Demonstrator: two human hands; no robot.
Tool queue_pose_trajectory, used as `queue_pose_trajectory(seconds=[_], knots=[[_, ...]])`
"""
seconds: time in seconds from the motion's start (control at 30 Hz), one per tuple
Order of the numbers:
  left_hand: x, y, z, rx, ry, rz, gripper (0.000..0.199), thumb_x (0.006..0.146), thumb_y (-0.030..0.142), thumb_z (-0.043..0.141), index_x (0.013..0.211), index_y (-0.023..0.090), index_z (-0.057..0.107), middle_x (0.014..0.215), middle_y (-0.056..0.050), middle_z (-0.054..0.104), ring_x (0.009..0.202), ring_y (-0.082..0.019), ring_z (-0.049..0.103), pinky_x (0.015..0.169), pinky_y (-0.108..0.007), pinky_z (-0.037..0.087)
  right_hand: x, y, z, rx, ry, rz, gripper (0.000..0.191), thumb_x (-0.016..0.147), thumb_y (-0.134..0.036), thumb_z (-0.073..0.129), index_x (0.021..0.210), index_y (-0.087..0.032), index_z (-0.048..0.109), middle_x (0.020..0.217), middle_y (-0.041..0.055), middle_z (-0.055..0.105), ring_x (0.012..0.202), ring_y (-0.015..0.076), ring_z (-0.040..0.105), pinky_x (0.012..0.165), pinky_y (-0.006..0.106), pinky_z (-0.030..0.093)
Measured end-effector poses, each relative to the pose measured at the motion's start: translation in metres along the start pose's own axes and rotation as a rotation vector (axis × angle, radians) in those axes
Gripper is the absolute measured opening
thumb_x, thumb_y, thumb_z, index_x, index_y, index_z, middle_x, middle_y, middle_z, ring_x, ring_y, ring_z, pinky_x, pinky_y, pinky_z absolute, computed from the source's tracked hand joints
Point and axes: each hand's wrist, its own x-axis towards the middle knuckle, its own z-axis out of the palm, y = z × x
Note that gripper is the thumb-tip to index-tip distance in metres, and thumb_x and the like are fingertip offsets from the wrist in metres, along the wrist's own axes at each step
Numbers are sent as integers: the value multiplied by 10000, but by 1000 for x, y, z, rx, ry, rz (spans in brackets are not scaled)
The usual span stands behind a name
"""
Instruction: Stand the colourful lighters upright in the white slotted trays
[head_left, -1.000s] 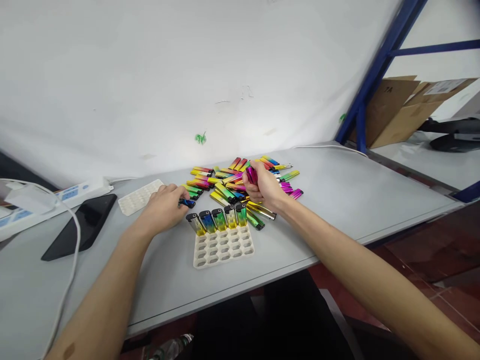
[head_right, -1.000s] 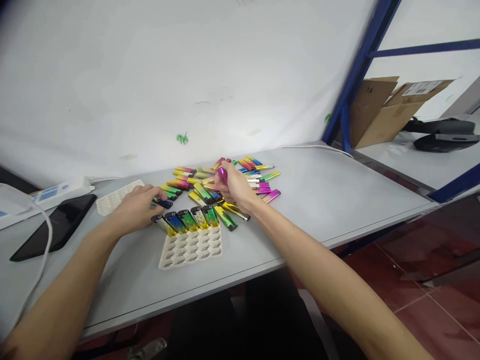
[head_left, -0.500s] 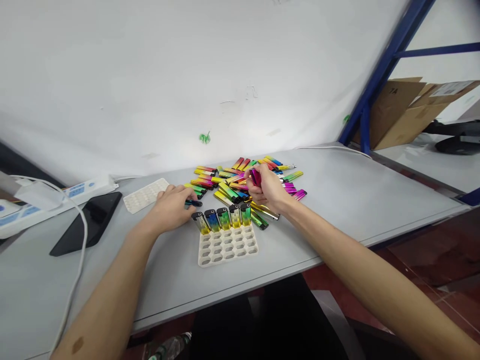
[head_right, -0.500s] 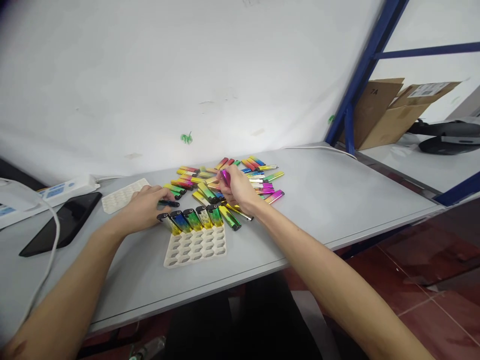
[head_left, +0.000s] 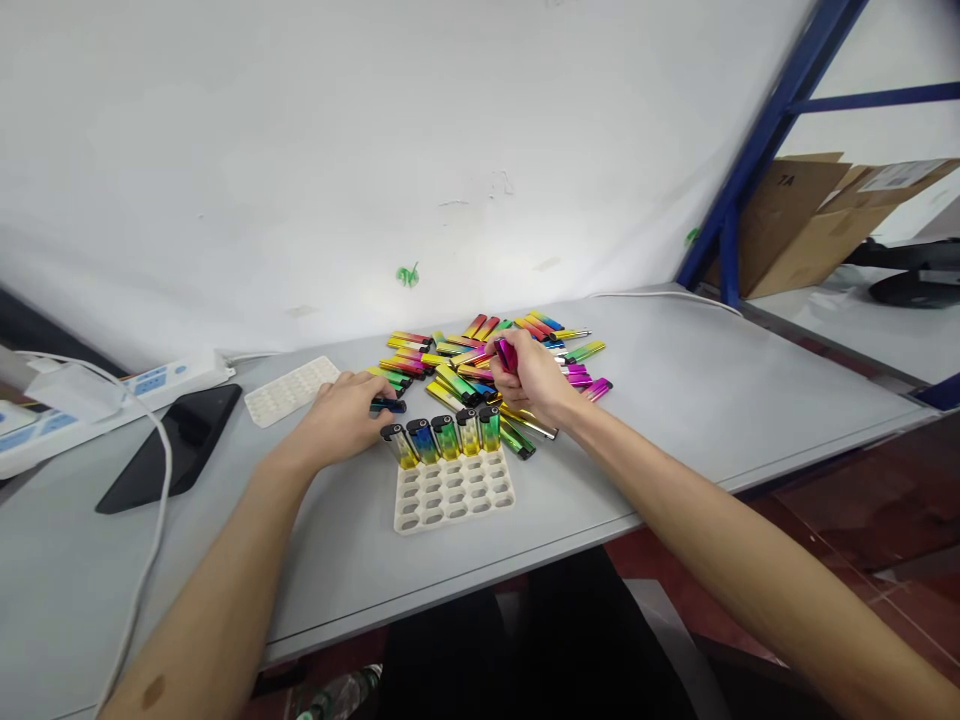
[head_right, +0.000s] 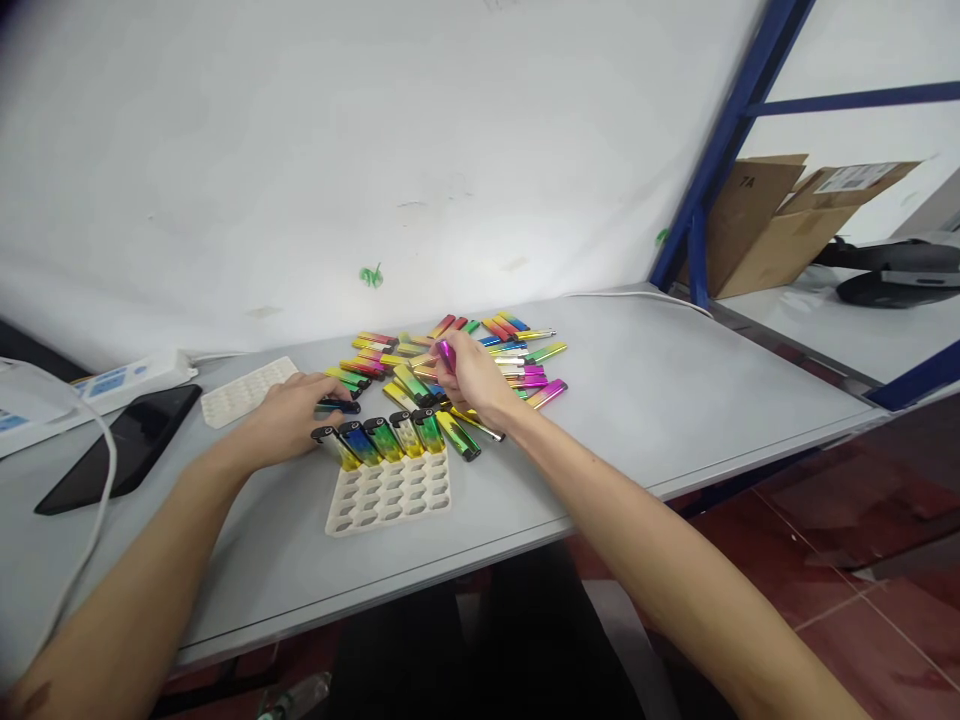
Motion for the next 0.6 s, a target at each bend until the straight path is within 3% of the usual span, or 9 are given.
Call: queue_pose_trajectory(seconds=[0.07,0.17,0.3,0.37,0.43,0.6], knots=[[0,-1,1,-9,6,5,302,806,379,468,1022,239,627,1194,-90,681,1195,-347,547,977,-498,424,1,1,0,-10,-6,-7,322,950,-495,367,818,-225,482,488,-94,313,379,78,179,366,209,150],[1,-3,4,-28,34,19,286,806,385,480,1003,245,633,1176,-81,690,1168,-334,574,957,-471,440,3,4,-1,-166,26,-125,361,986,-528,338,890,-220,498,610,-59,441,429,91,373,418,225,310],[2,-7,7,-38,45,45,281,814,374,481,1009,239,633,1154,-83,693,1152,-323,588,933,-447,453,-6,-4,-2,-595,190,-431,225,988,-392,459,935,-201,565,859,25,571,723,147,609,642,296,495],[2,-8,7,-49,42,57,282,823,371,479,1019,236,632,1145,-85,692,1141,-317,595,925,-437,459,-20,-18,-1,-748,246,-607,182,972,-337,522,981,-199,640,936,49,596,905,181,620,799,343,507],[2,-8,7,-58,44,59,283,827,369,484,1026,235,633,1146,-85,690,1128,-314,605,918,-429,465,-39,-36,4,-811,265,-721,157,942,-294,594,1042,-209,679,945,43,625,928,183,613,858,361,496],[0,-4,3,-106,60,63,246,807,345,515,981,233,648,1080,-77,708,1014,-298,643,835,-390,482,-77,-65,34,-767,20,-692,244,897,-288,695,1122,-211,645,1000,31,689,799,152,640,747,319,525]])
